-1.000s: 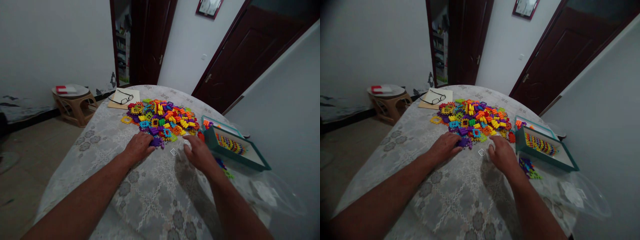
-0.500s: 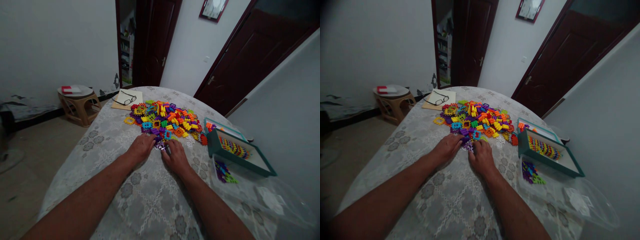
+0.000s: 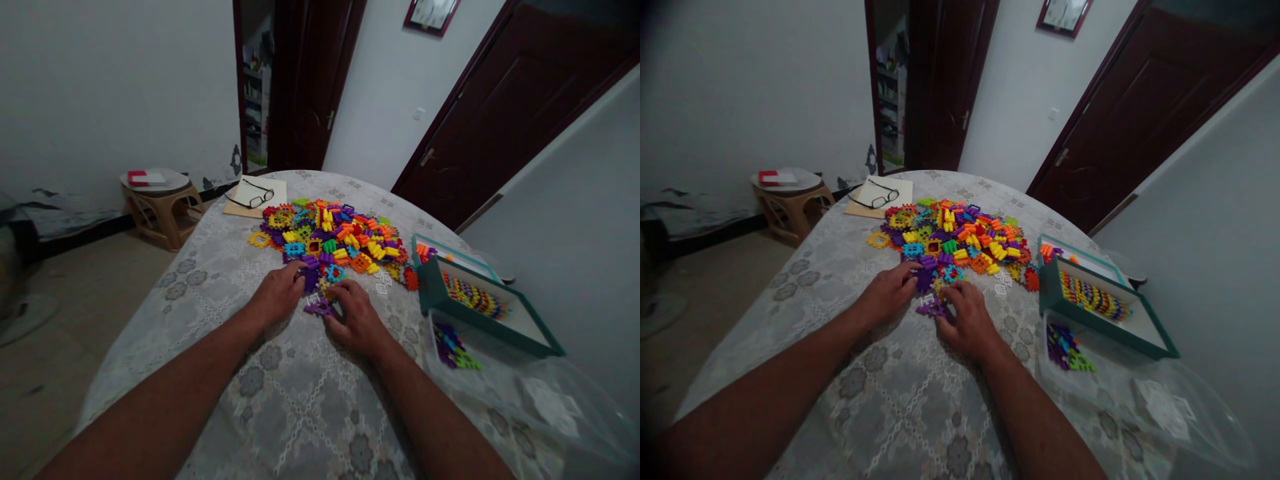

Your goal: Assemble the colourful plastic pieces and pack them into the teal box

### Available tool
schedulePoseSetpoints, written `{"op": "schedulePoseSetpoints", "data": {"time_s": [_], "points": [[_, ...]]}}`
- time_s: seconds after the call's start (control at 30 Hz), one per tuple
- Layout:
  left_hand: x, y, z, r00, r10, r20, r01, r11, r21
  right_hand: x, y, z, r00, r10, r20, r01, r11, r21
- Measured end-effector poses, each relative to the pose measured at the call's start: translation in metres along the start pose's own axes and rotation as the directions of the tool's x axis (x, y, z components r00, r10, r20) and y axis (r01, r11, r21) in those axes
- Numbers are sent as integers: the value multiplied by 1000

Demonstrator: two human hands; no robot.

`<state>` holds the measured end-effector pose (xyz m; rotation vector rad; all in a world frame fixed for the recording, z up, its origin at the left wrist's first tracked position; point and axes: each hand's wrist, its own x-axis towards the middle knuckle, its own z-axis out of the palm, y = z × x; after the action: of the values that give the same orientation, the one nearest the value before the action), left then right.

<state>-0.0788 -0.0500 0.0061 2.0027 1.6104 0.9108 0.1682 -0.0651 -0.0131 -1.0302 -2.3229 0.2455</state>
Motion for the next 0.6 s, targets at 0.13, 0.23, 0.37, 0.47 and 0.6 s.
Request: {"op": "schedulePoseSetpoints", "data": {"time_s": [0.13,0.23,0.37,0.47,0.6], "points": [[-1,3,-2,1000,20,-20,-21,999,-47,1,-3,4,997,-2,-80,9,996,90],[-4,8,-2,999,41,-23,-43,997,-61,2,-2,6,993,-3,-122,19,991,130],[-7,12,-1,999,-27,-18,27,999,-21,2,4,6,984,22,-177,2,991,133],[-6,12,1,999,5,54,-4,1000,-4,3,7,4,975,33,-218,-7,993,119],[-3,10,2,993,114,28,-113,993,-40,4,4,4,975,22,-222,3,994,111]]}}
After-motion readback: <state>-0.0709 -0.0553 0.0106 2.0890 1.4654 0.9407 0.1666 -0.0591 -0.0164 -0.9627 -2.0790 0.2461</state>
